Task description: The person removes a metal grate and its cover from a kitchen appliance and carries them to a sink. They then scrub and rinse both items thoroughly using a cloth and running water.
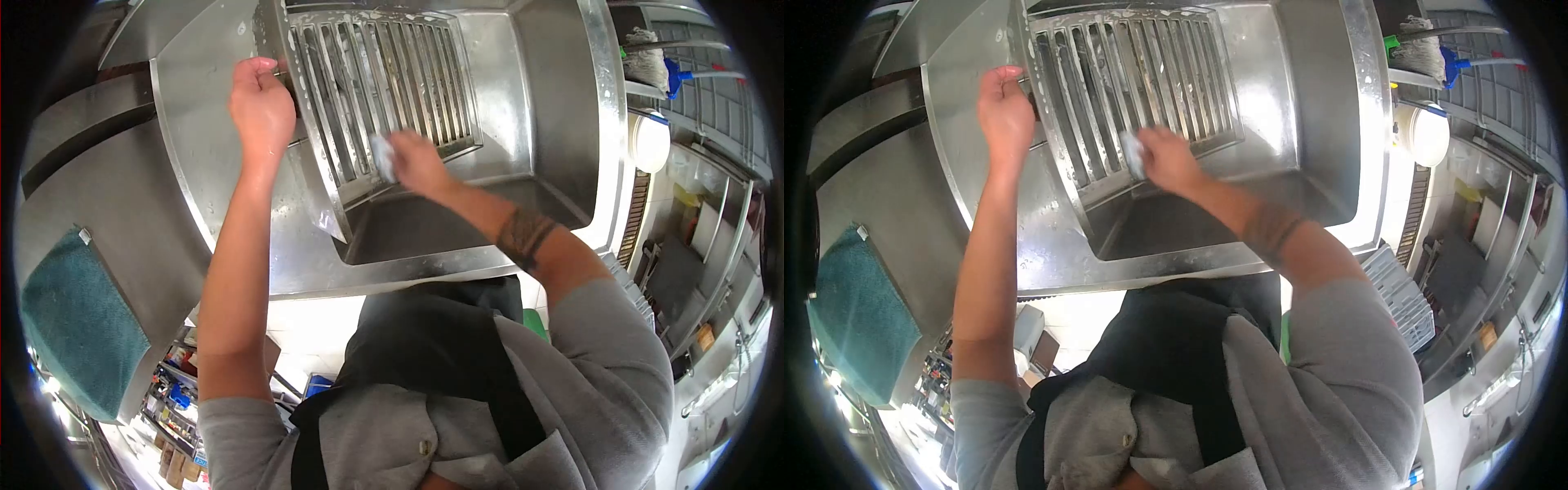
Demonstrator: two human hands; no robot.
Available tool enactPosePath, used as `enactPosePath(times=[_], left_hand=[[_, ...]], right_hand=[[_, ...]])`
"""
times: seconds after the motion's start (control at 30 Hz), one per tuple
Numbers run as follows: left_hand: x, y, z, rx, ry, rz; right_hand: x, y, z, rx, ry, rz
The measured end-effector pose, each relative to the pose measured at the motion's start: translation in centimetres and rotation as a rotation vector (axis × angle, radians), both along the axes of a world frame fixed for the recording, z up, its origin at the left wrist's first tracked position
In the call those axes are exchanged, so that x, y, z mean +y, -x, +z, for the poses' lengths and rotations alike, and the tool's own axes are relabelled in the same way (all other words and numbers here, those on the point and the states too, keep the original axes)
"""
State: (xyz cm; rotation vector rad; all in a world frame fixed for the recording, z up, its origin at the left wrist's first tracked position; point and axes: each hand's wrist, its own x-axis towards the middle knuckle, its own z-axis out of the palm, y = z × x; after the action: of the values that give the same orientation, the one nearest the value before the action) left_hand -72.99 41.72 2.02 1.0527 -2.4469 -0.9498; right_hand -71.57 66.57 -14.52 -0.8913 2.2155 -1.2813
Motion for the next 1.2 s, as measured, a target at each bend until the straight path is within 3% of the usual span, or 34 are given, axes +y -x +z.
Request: enactPosePath(times=[0.07, 0.13, 0.27, 0.37, 0.53, 0.67, 0.73, 0.8, 0.87, 0.97, 1.07, 1.1, 1.13, 1.2], left_hand=[[0.5, 0.0, 0.7, -0.010, 0.002, 0.006], [0.6, 0.3, 0.7, -0.020, 0.013, 0.006], [0.4, 0.0, 0.3, -0.023, 0.019, 0.023], [0.9, 0.7, 1.1, -0.050, 0.012, 0.038], [0.3, 0.7, 0.1, -0.012, 0.036, 0.014], [0.3, 0.5, 0.2, 0.002, 0.072, 0.008], [0.4, 0.7, 0.2, 0.004, 0.127, 0.012], [0.4, 0.4, 0.1, 0.031, 0.139, -0.001], [0.5, 0.3, 0.1, 0.001, 0.120, 0.026], [0.7, 0.8, 0.3, -0.041, 0.124, 0.052], [1.0, 1.1, 0.8, -0.114, 0.113, 0.096], [1.2, 1.3, 0.9, -0.149, 0.071, 0.116], [0.8, 1.3, 0.2, -0.161, 0.075, 0.127], [-0.4, 1.4, -1.0, -0.012, 0.256, 0.021]], right_hand=[[0.5, -0.5, 0.5, -0.088, -0.018, 0.042], [-2.6, 2.9, 0.0, 0.155, -0.011, 0.012], [-13.7, 14.5, -2.3, 0.310, 0.068, -0.347], [-15.8, 15.7, -2.0, 0.361, 0.095, -0.461], [-4.3, 4.7, 0.7, 0.216, -0.014, -0.120], [1.7, 3.3, 2.4, -0.035, -0.040, 0.236], [1.7, 4.7, 5.3, -0.090, -0.168, 0.217], [1.4, 4.6, 5.8, 0.120, -0.130, -0.062], [0.1, 0.8, 5.4, 0.121, -0.131, 0.116], [-2.6, -1.0, 0.1, 0.203, -0.057, -0.048], [-6.9, 5.8, -1.0, 0.045, -0.022, -0.073], [-9.1, 8.5, -2.5, 0.162, 0.055, -0.109], [-11.0, 11.3, -2.4, 0.083, 0.019, -0.105], [-13.2, 14.6, -2.4, 0.168, 0.102, -0.152]])
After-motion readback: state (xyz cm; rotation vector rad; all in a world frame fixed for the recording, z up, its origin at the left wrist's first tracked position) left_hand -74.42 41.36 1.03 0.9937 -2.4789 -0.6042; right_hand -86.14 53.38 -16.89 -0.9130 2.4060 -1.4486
